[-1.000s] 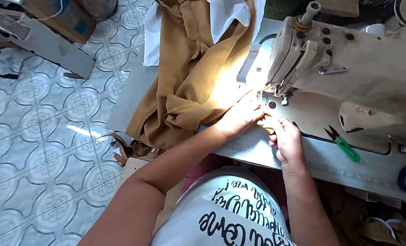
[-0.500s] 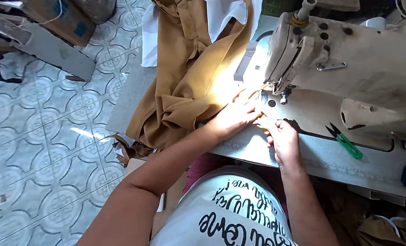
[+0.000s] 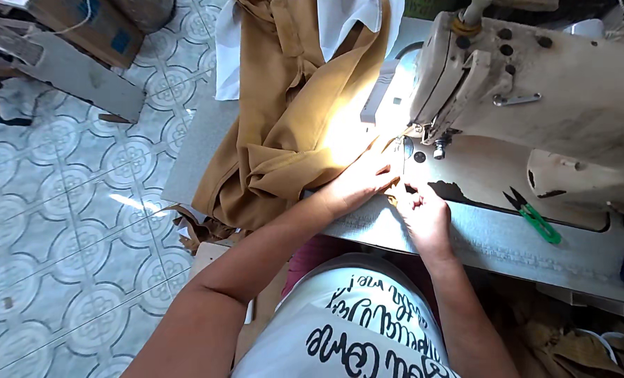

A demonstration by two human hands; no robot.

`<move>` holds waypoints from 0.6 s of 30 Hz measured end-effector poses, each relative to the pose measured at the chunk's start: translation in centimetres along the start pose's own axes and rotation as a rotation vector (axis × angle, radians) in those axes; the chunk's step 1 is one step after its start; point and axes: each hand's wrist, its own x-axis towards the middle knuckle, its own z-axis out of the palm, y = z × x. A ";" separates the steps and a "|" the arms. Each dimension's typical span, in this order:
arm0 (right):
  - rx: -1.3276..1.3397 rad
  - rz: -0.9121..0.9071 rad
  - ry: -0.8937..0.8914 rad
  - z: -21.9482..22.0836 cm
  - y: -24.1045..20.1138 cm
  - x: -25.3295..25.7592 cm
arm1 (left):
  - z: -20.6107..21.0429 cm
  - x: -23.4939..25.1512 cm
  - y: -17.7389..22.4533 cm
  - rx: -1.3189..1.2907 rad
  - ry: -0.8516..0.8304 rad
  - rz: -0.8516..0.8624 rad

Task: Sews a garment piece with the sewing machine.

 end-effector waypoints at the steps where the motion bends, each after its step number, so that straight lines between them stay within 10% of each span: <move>1: -0.056 -0.010 0.005 0.1 -0.1 0.0 | -0.1 -0.1 0.1 -0.004 -0.005 -0.003; 18: -0.596 -0.233 0.007 1.2 -1.0 -0.4 | -2.0 0.0 1.8 0.012 0.009 -0.042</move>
